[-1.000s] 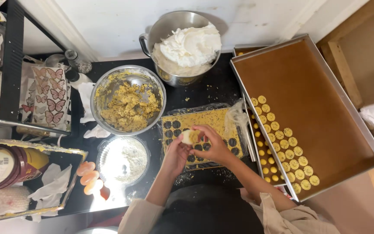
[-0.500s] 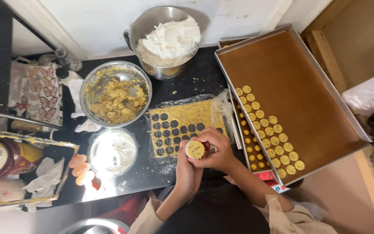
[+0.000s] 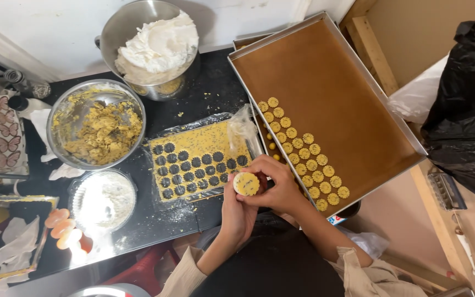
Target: Forming pastries using a handheld mold and placing them onto a baking tray.
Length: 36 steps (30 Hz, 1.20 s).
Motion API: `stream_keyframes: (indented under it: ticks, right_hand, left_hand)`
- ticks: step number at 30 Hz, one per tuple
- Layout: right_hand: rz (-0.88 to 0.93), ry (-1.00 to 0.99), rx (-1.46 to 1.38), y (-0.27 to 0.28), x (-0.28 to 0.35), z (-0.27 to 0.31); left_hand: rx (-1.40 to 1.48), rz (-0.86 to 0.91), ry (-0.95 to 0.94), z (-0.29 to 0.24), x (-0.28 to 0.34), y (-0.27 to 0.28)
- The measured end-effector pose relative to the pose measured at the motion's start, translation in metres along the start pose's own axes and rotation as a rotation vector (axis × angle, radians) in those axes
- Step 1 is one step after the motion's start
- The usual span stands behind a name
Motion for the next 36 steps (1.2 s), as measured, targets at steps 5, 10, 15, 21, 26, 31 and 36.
stream_keyframes:
  ticks: [5,10,15,21,26,31,36]
  right_hand:
    - [0.109,-0.147,-0.152,0.022,0.002,-0.031]
    - [0.082,-0.158,-0.149,0.043,0.001,-0.022]
    - [-0.04,-0.059,-0.386,0.049,0.023,-0.034]
    - [-0.033,-0.157,-0.49,0.053,0.024,-0.04]
    - [-0.03,-0.153,-0.541,0.059,0.027,-0.04]
    - [-0.072,-0.076,-0.448,0.062,0.029,-0.04]
    - [-0.117,0.004,-0.317,0.066,0.032,-0.042]
  left_hand:
    - [-0.028,0.075,-0.07,0.015,0.004,-0.009]
    - [-0.192,0.192,-0.301,0.016,0.015,-0.019]
    - [-0.305,0.153,-0.424,0.015,0.019,-0.025]
    - [-0.531,0.147,-0.574,0.018,0.024,-0.021]
    - [-0.541,0.144,-0.575,0.023,0.025,-0.017]
    - [-0.52,0.173,-0.617,0.021,0.033,-0.025]
    - [-0.554,0.18,-0.67,0.025,0.033,-0.027]
Point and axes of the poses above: each hand's wrist, its own x-axis away from the middle knuckle, its own y-axis out of the back of the hand, z = x × y, the point moved 5 cm from there along -x, towards the middle knuckle, and after that the axes turned 15 degrees about -z, right-handed, at the moved point
